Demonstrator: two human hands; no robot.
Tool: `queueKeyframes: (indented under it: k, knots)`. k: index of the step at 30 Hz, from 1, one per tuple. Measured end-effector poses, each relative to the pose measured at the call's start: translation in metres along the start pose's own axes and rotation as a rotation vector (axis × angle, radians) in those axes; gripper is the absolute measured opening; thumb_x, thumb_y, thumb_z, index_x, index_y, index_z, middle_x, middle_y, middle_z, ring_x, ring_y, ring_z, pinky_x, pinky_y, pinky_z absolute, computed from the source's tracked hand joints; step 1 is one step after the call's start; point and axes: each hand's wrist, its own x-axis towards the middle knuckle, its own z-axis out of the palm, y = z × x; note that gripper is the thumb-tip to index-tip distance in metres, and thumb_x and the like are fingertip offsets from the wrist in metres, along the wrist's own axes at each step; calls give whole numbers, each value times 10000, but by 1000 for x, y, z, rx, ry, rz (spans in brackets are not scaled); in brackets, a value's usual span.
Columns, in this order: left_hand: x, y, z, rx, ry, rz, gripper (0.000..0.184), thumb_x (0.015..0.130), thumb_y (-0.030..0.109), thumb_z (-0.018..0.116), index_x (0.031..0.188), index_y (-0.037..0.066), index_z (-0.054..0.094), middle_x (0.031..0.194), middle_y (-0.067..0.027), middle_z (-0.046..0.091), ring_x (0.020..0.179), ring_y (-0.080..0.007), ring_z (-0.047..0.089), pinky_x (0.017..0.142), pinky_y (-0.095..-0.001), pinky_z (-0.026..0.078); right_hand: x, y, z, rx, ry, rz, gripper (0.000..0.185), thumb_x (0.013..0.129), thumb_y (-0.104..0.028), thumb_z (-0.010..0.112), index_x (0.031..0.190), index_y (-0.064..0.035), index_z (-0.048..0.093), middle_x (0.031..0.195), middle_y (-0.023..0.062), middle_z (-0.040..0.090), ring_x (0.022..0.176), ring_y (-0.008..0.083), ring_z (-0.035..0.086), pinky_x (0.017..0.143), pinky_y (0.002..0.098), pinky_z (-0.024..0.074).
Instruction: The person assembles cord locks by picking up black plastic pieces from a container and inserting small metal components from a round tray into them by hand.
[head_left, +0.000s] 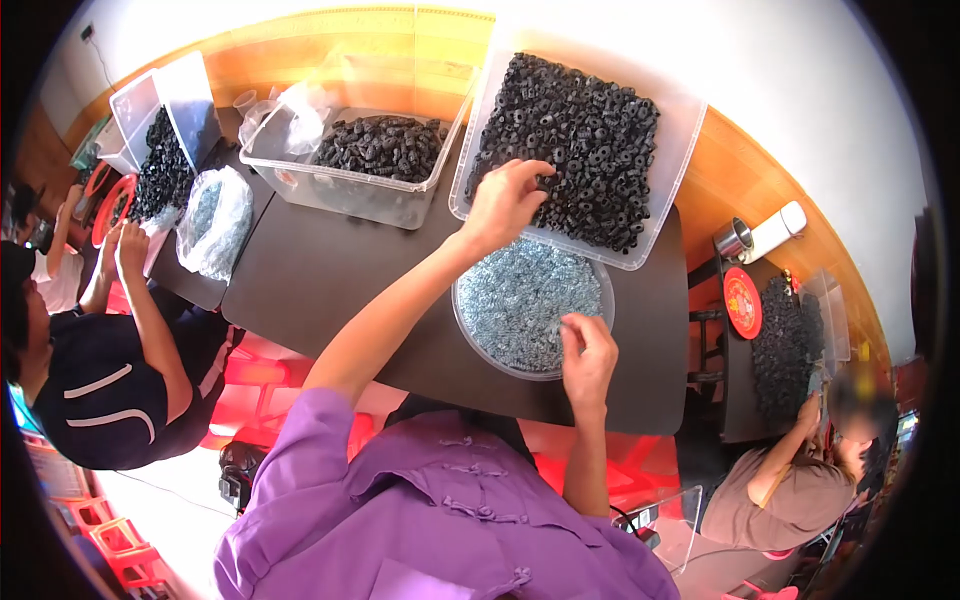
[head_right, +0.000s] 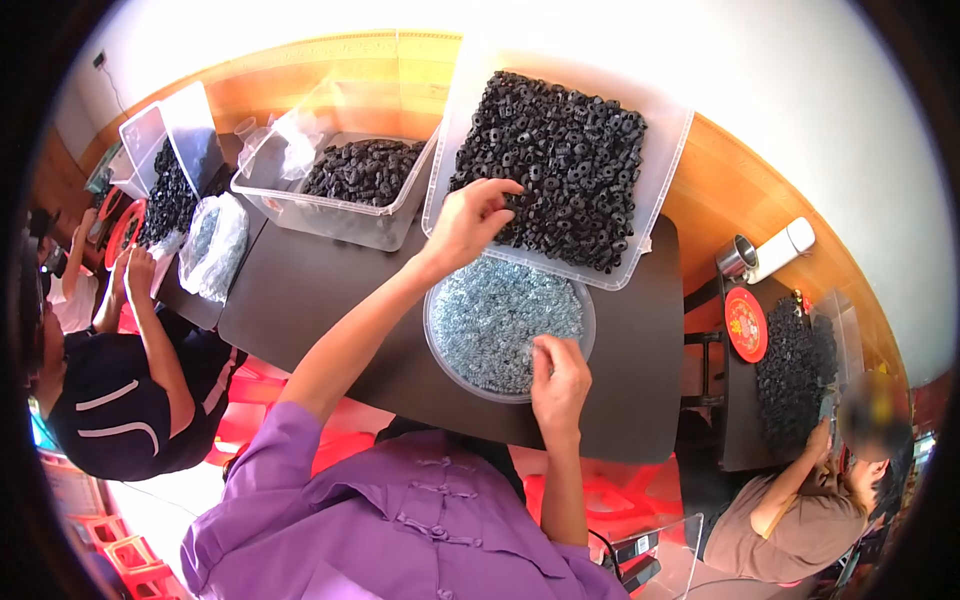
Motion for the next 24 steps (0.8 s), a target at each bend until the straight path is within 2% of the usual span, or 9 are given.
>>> queueKeyframes:
  k: [1, 2, 5, 6, 11, 17, 19, 23, 24]
  knots:
    - [-11, 0, -11, -166, -72, -125, 263, 824, 23, 630, 1086, 51, 637, 765, 0, 544, 657, -83, 525, 615, -242, 472, 1, 5, 1, 117, -23, 71, 114, 819, 32, 622, 924, -11, 637, 787, 78, 605, 679, 186, 626, 616, 278, 487]
    - [-23, 1, -21, -338, -104, -242, 246, 833, 42, 627, 1079, 32, 639, 774, -8, 567, 672, -87, 535, 625, -241, 474, 2, 10, 3, 232, -45, 144, 110, 840, 22, 618, 948, 5, 634, 801, 52, 617, 681, 138, 636, 615, 245, 495]
    - [-66, 10, -39, -662, -109, -470, 196, 870, 67, 605, 1037, -30, 634, 804, -7, 601, 692, -66, 539, 646, -219, 472, 10, 9, 7, 706, -73, 396, 91, 846, 60, 613, 928, 30, 638, 862, 55, 630, 738, 134, 650, 664, 238, 515]
    - [-80, 15, -40, -735, -94, -518, 169, 881, 66, 598, 1016, -32, 623, 794, -6, 595, 681, -69, 546, 655, -214, 473, 13, 8, 8, 749, -86, 412, 107, 834, 77, 622, 929, 31, 642, 882, 55, 634, 765, 141, 652, 674, 236, 518]
    - [-127, 21, -31, -840, -134, -612, 128, 894, 49, 590, 1013, 1, 587, 831, -26, 606, 733, -90, 596, 696, -236, 514, 22, 4, 15, 759, -116, 366, 152, 800, 101, 651, 934, 28, 649, 884, 61, 640, 811, 134, 648, 715, 233, 525]
    - [-133, 24, -26, -950, -151, -623, 138, 883, 30, 612, 1011, -2, 572, 910, -83, 654, 793, -136, 648, 735, -265, 545, 30, -15, 15, 783, -134, 354, 160, 788, 95, 671, 927, 18, 652, 897, 61, 654, 803, 132, 648, 725, 237, 532]
    - [-133, 25, -26, -963, -132, -642, 138, 881, 27, 614, 1009, -4, 570, 911, -81, 653, 797, -138, 649, 744, -268, 545, 30, -25, 20, 844, -131, 271, 153, 790, 77, 680, 927, 15, 653, 906, 64, 663, 803, 124, 648, 715, 232, 528]
    - [-136, 26, -26, -948, -138, -632, 136, 876, 6, 609, 1005, -11, 569, 913, -76, 648, 802, -134, 645, 749, -268, 543, 29, -31, 29, 634, -132, 164, 146, 792, 67, 676, 923, 7, 656, 900, 57, 672, 787, 95, 639, 705, 218, 514]
    - [-137, 26, -25, -886, -153, -610, 136, 868, 2, 606, 997, -19, 568, 895, -68, 644, 794, -123, 635, 739, -260, 536, 29, -33, 30, 603, -140, 127, 162, 777, 85, 667, 913, -1, 655, 866, 57, 669, 752, 99, 636, 655, 221, 509]
